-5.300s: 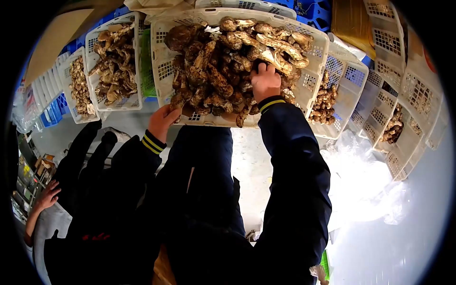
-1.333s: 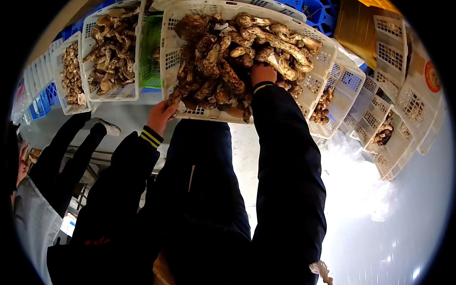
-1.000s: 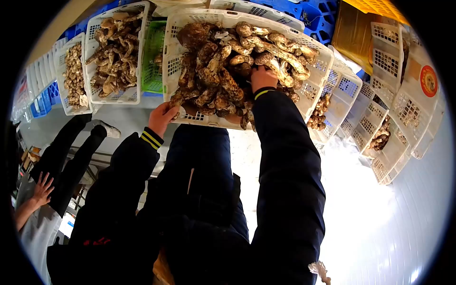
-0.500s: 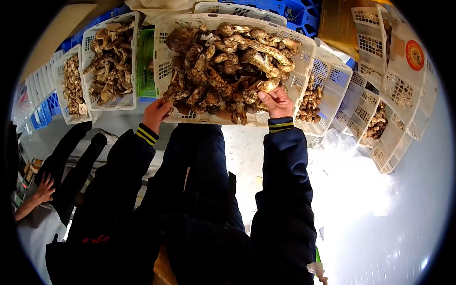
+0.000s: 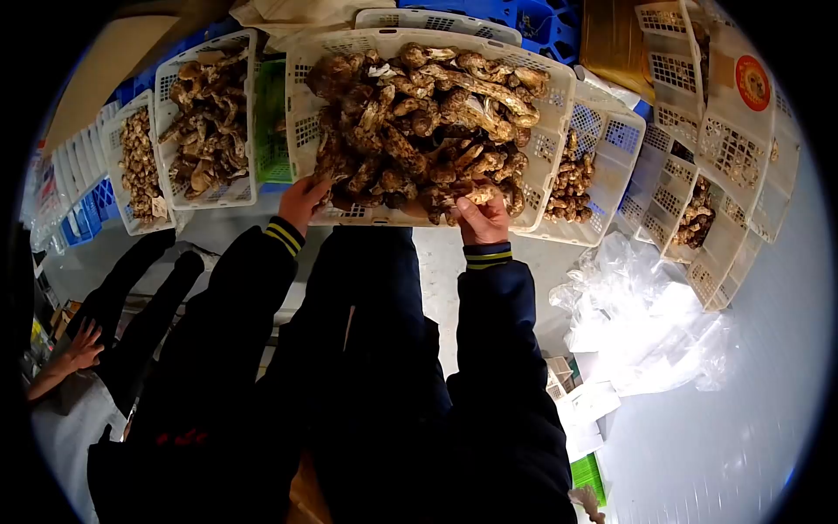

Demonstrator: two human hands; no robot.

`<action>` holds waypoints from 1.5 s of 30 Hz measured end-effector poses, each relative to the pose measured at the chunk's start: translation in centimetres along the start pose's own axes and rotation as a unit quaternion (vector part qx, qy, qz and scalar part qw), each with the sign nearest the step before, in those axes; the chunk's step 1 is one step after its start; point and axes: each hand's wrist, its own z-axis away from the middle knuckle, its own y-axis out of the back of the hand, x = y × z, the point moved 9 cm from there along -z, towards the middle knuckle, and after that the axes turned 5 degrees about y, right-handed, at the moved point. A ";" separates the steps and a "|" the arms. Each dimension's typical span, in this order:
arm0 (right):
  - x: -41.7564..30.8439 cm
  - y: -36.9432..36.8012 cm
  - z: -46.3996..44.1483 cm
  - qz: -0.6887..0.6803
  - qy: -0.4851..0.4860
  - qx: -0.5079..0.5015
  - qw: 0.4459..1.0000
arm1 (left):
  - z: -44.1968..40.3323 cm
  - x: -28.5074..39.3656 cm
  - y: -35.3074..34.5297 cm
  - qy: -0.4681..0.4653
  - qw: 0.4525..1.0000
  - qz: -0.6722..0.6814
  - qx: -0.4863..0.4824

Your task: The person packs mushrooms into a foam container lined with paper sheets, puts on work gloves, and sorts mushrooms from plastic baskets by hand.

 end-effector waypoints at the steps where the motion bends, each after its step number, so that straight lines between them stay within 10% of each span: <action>1: -0.4 -1.5 0.0 -0.010 0.015 -0.003 1.000 | -1.2 -0.4 0.5 -0.001 1.000 0.000 0.001; 7: -2.0 -8.2 0.4 -0.065 0.077 -0.103 0.990 | 1.9 4.2 0.0 -0.186 0.941 -0.262 0.104; 13: -3.9 -17.3 1.8 0.020 0.079 -0.239 0.968 | 13.4 8.5 -6.2 0.008 0.961 0.170 -0.216; 20: -5.7 -27.7 4.8 0.240 0.098 -0.372 0.891 | 19.3 12.9 1.7 -0.305 0.933 0.186 -0.052; 25: -5.3 -32.0 7.1 0.329 0.154 -0.402 0.840 | 24.3 11.7 5.5 -0.365 0.917 0.161 0.025; 37: 13.0 -23.4 11.3 0.337 -0.223 -0.255 0.878 | 22.0 -3.3 9.9 -0.258 0.846 0.466 -0.006; 41: 13.0 -14.6 -0.4 0.673 0.095 -0.166 0.714 | 21.7 -10.1 15.3 -0.263 0.866 0.422 0.055; 42: 13.0 -14.7 -1.3 0.637 0.054 -0.109 0.761 | 21.4 -11.6 16.5 -0.257 0.864 0.429 0.059; 45: 15.0 -18.0 -4.0 0.893 0.054 -0.068 0.441 | 21.2 -15.2 19.2 -0.235 0.854 0.460 0.059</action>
